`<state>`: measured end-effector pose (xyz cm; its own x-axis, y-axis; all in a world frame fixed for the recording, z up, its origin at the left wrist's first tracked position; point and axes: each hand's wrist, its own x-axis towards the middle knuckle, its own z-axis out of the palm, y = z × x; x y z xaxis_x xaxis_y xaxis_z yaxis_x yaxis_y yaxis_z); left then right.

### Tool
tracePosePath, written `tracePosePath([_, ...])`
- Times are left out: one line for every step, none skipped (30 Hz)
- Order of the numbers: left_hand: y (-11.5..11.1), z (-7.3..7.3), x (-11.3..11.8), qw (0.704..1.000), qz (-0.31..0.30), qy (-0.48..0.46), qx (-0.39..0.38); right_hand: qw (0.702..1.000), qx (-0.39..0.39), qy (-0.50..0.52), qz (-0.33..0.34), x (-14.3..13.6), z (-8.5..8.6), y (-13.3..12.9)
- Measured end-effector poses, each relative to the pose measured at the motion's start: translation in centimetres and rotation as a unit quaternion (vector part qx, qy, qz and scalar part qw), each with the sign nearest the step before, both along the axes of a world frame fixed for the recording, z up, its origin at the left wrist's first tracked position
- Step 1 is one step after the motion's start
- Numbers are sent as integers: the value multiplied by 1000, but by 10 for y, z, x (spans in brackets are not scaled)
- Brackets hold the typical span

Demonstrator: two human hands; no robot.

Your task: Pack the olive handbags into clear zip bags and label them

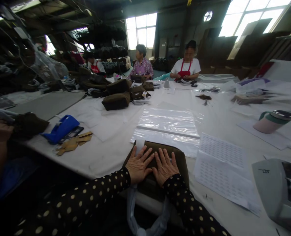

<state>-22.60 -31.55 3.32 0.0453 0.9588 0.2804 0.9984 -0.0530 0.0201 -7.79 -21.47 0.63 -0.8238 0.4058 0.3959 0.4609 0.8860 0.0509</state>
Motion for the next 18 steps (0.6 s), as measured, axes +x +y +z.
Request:
tracePosePath([-1,1,1,1000,2,-2,2,1000,-6,4,2,1,1,-1])
tracePosePath([-1,3,2,1000,5,-5,3,1000,-15,8,3,3,3,-2])
tracePosePath([-2,4,3,1000,8,-8,5,1000,-26,11,2,4,5,-3])
tracePosePath([-2,4,4,1000,9,-12,5,999,-35,15,2,5,7,-4])
tracePosePath([-3,4,5,1000,8,-16,5,999,-43,18,2,5,9,-5])
tracePosePath([-3,5,7,1000,6,-19,4,999,-48,21,1,6,10,-6])
tracePosePath([-4,5,8,1000,6,-22,2,998,-50,23,0,6,11,-8])
tracePosePath([-5,6,9,1000,6,-24,1,998,-51,24,1,6,12,-9])
tracePosePath([-7,8,9,1000,7,-27,1,999,-49,24,3,6,13,-10])
tracePosePath([-9,10,8,999,7,-31,2,999,-44,25,6,7,14,-10])
tracePosePath([-10,12,5,999,2,-36,2,999,-38,25,11,7,15,-10])
tracePosePath([-10,14,0,999,-11,-43,4,999,-31,25,16,7,16,-9])
tracePosePath([-10,15,-6,998,-31,-51,7,999,-23,24,20,8,17,-6])
tracePosePath([-9,17,-14,996,-56,-61,12,999,-16,23,20,8,17,-3])
tracePosePath([-6,17,-23,994,-81,-73,17,1000,-10,22,18,7,16,0])
tracePosePath([-3,16,-31,991,-104,-86,20,1000,-6,22,13,7,16,3])
tracePosePath([1,15,-37,987,-125,-99,20,1000,-6,22,6,6,15,7])
tracePosePath([5,13,-43,983,-141,-113,14,1000,-8,22,-1,4,13,9])
